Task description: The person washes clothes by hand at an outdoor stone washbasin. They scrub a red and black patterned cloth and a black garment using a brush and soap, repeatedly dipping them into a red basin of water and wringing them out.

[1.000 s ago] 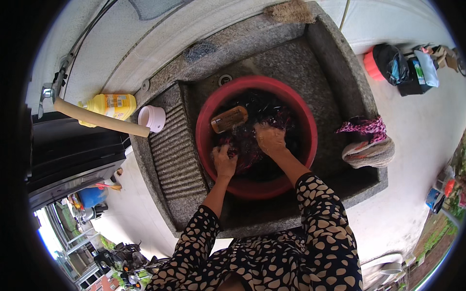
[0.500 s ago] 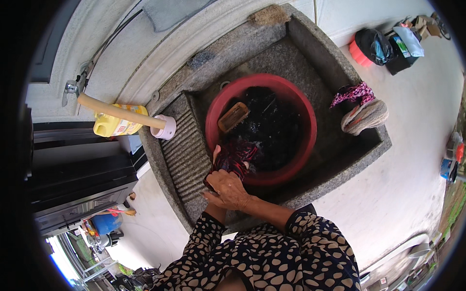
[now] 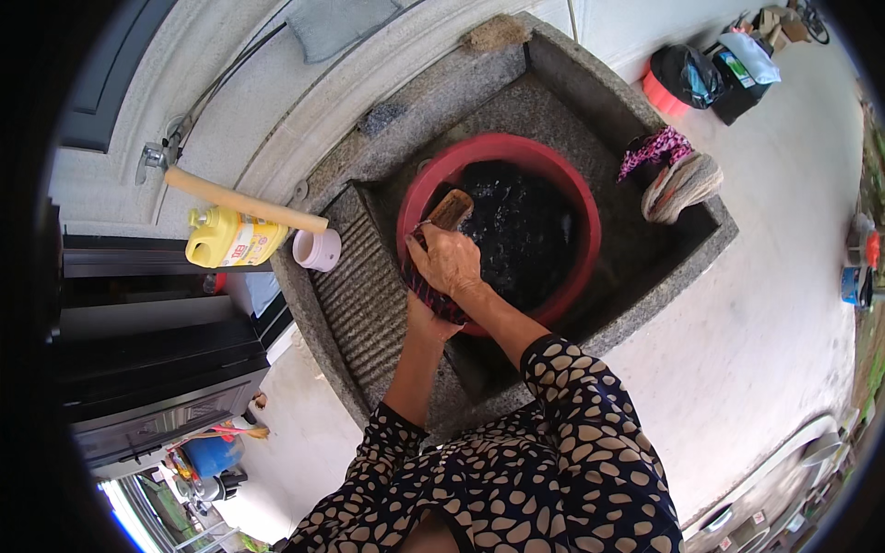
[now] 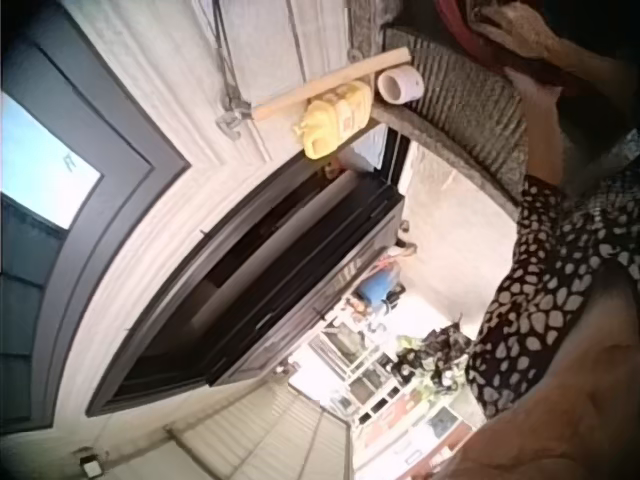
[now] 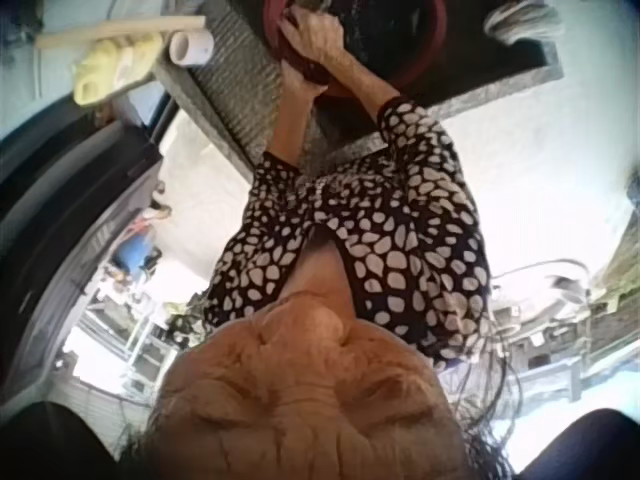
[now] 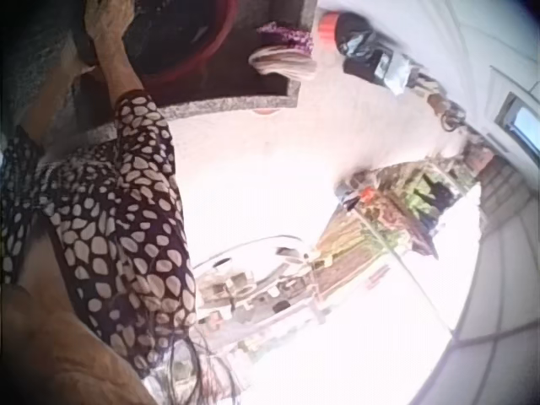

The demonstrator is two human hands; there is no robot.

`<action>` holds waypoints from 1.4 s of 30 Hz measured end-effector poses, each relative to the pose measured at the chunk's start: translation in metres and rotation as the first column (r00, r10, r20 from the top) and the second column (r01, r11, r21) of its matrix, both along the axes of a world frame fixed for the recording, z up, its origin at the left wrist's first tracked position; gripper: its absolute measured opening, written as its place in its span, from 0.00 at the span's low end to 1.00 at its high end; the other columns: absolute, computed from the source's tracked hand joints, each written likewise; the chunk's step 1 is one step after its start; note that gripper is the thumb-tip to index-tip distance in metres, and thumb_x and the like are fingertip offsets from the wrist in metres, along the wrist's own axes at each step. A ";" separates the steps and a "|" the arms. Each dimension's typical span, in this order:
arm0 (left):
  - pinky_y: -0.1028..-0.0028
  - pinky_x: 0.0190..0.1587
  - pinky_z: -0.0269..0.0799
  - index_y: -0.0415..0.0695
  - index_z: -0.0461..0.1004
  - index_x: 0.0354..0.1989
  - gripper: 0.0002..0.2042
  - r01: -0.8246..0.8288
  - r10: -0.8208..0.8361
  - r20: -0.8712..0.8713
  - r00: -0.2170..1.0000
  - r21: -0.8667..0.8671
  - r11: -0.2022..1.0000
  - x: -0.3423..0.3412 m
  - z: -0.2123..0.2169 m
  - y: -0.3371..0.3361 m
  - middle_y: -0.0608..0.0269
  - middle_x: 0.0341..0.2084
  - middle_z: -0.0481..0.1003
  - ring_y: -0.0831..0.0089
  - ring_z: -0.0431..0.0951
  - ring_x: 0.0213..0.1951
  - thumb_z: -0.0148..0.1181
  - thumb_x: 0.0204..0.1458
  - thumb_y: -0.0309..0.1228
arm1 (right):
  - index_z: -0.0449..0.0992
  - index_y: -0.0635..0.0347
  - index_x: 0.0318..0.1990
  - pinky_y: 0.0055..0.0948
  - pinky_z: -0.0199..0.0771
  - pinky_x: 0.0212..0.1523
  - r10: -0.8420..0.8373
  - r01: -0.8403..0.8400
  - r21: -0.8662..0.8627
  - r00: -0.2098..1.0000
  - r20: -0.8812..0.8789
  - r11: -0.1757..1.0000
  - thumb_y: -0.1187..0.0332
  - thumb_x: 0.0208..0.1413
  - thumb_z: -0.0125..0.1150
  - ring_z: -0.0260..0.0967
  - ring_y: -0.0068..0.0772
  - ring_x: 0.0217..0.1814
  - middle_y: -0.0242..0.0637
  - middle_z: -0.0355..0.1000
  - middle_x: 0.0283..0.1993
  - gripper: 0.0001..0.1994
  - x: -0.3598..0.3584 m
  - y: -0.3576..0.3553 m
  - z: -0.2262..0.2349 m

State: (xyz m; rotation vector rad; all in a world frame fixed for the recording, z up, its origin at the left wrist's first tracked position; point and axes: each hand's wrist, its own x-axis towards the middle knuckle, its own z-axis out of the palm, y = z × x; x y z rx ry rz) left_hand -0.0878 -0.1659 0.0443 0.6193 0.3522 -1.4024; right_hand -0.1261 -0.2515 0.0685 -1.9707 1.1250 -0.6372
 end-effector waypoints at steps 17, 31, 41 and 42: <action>0.60 0.59 0.57 0.48 0.51 0.65 0.31 -0.223 -0.430 0.856 0.287 0.496 0.839 -0.010 -0.077 -0.045 0.53 0.56 0.61 0.58 0.60 0.59 0.50 0.57 0.48 | 0.65 0.54 0.50 0.42 0.65 0.40 -0.169 0.100 -0.221 0.932 -0.319 0.970 0.61 0.49 0.60 0.61 0.44 0.48 0.41 0.62 0.50 0.21 -0.066 -0.127 -0.120; 0.64 0.41 0.71 0.43 0.76 0.40 0.21 -0.118 -0.701 0.679 0.219 0.732 0.671 0.001 -0.112 -0.047 0.60 0.34 0.78 0.62 0.77 0.38 0.56 0.51 0.49 | 0.69 0.55 0.42 0.48 0.68 0.42 -0.046 0.121 0.201 0.939 -0.341 0.972 0.67 0.48 0.57 0.69 0.51 0.46 0.45 0.71 0.43 0.12 -0.061 -0.143 -0.133; 0.63 0.47 0.65 0.48 0.69 0.40 0.21 -0.099 0.092 0.146 0.985 0.044 0.994 -0.005 -0.058 -0.019 0.64 0.38 0.70 0.72 0.69 0.41 0.43 0.56 0.54 | 0.68 0.56 0.35 0.37 0.65 0.36 0.459 -0.562 0.113 0.762 0.458 0.820 0.68 0.46 0.61 0.67 0.39 0.35 0.38 0.69 0.30 0.10 -0.072 0.031 -0.001; 0.62 0.47 0.64 0.49 0.68 0.39 0.19 -0.135 0.112 0.227 0.967 0.087 0.987 -0.011 -0.055 -0.010 0.65 0.38 0.69 0.72 0.68 0.42 0.42 0.57 0.52 | 0.69 0.55 0.36 0.36 0.64 0.38 0.490 -0.527 0.032 0.809 0.326 0.849 0.66 0.45 0.62 0.67 0.37 0.36 0.36 0.69 0.31 0.11 -0.073 0.033 -0.001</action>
